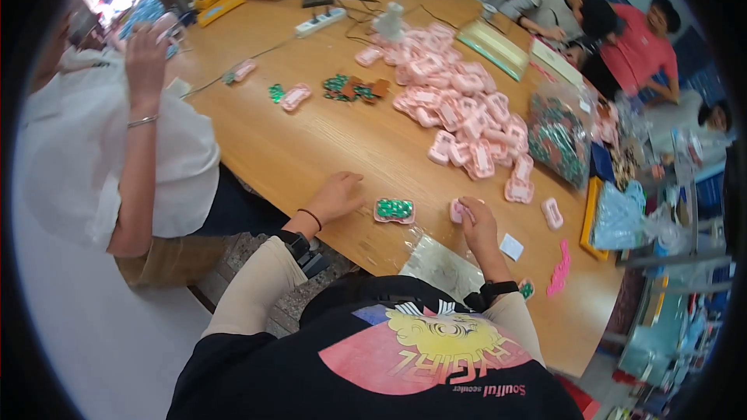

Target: Manually assemble and inspect small plastic toy parts and stickers.

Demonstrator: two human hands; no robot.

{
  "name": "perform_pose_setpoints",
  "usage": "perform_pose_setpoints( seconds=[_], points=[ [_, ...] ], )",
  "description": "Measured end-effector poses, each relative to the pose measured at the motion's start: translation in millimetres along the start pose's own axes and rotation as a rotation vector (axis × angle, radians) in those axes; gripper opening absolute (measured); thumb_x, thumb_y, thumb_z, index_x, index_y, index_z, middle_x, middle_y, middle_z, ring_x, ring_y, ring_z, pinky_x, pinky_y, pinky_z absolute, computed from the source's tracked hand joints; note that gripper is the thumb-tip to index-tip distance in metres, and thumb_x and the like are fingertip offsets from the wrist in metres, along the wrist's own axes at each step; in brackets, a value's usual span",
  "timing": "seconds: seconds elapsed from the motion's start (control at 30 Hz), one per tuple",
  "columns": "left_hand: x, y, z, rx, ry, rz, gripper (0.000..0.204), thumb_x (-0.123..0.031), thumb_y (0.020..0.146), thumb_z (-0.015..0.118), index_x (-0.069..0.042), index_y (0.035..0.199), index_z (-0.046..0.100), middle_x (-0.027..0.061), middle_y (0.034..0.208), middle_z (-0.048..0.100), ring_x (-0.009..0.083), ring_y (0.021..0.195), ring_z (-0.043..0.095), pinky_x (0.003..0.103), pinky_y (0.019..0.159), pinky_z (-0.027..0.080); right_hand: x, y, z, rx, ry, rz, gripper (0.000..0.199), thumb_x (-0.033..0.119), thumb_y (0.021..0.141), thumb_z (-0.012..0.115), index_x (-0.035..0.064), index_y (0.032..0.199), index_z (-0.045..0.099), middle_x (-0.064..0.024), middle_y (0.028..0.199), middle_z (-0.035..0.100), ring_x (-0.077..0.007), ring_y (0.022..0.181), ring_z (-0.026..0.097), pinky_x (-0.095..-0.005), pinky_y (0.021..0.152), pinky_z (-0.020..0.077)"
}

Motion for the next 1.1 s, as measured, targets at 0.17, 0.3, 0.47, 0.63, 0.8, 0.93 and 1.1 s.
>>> perform_pose_setpoints(
  seconds=[0.17, 0.3, 0.47, 0.63, 0.8, 0.93, 1.1],
  points=[
    [-63, 1, 27, 0.051, -0.013, 0.295, 0.06, -0.034, 0.066, 0.072, -0.001, 0.112, 0.053, 0.0213, 0.113, 0.051, 0.0364, 0.107, 0.048, 0.041, 0.094, 0.039, -18, -41, -26, -0.144, 0.055, 0.15, 0.024, 0.003, 0.08, 0.054, 0.0024, 0.103, 0.061, -0.0153, 0.104, 0.062, -0.0284, 0.098, 0.059, -0.0325, 0.087, 0.0445],
    [-66, 7, 48, 0.134, 0.052, 0.32, 0.057, -0.027, 0.067, 0.072, -0.004, 0.115, 0.051, 0.0186, 0.107, 0.052, 0.0352, 0.102, 0.049, 0.041, 0.091, 0.04, -27, -74, -41, -0.255, 0.044, 0.296, 0.023, 0.002, 0.081, 0.052, 0.0019, 0.101, 0.061, -0.0151, 0.102, 0.061, -0.0284, 0.097, 0.058, -0.0333, 0.085, 0.0451],
    [-65, 26, 41, 0.107, -0.08, 0.245, 0.051, -0.022, 0.069, 0.07, -0.006, 0.113, 0.052, 0.0169, 0.105, 0.053, 0.0351, 0.1, 0.049, 0.041, 0.087, 0.041, -46, -123, -65, -0.419, 0.002, 0.423, 0.021, 0.0, 0.081, 0.05, 0.0012, 0.099, 0.06, -0.0155, 0.098, 0.061, -0.0309, 0.093, 0.059, -0.035, 0.083, 0.0456],
    [-63, 47, 41, 0.055, 0.017, 0.295, 0.053, -0.017, 0.068, 0.071, -0.005, 0.116, 0.051, 0.016, 0.106, 0.053, 0.0345, 0.1, 0.049, 0.04, 0.088, 0.041, -74, -182, -92, -0.629, -0.079, 0.674, 0.025, 0.008, 0.081, 0.054, 0.0005, 0.104, 0.058, -0.0176, 0.101, 0.058, -0.0344, 0.098, 0.053, -0.0397, 0.087, 0.0411],
    [-60, 53, 49, 0.116, 0.106, 0.247, 0.06, -0.014, 0.068, 0.072, -0.005, 0.122, 0.048, 0.0173, 0.112, 0.05, 0.0346, 0.104, 0.047, 0.039, 0.091, 0.039, -73, -220, -98, -0.63, -0.38, 0.854, 0.046, 0.023, 0.076, 0.064, 0.0001, 0.114, 0.05, -0.0226, 0.11, 0.051, -0.0382, 0.105, 0.047, -0.0438, 0.09, 0.0385],
    [-58, 56, 50, 0.097, 0.118, 0.28, 0.065, -0.016, 0.065, 0.074, -0.005, 0.123, 0.049, 0.0146, 0.109, 0.052, 0.0325, 0.103, 0.047, 0.039, 0.09, 0.04, -69, -224, -84, -0.591, -0.248, 0.97, 0.065, 0.034, 0.069, 0.072, -0.0013, 0.117, 0.047, -0.0242, 0.111, 0.049, -0.0389, 0.106, 0.046, -0.0449, 0.09, 0.0377],
    [-58, 55, 50, 0.122, 0.082, 0.279, 0.074, -0.018, 0.065, 0.076, -0.004, 0.129, 0.042, 0.0171, 0.115, 0.049, 0.0334, 0.107, 0.045, 0.039, 0.094, 0.038, -62, -217, -72, -0.549, -0.334, 0.972, 0.072, 0.034, 0.066, 0.074, -0.0005, 0.121, 0.043, -0.0227, 0.109, 0.05, -0.0389, 0.103, 0.046, -0.0459, 0.088, 0.0382]
  ],
)
Point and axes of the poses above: each hand's wrist, its own y-axis towards the middle knuckle, its own z-axis out of the palm, x = y × z, the point moved 4 cm from there along y, towards the middle knuckle
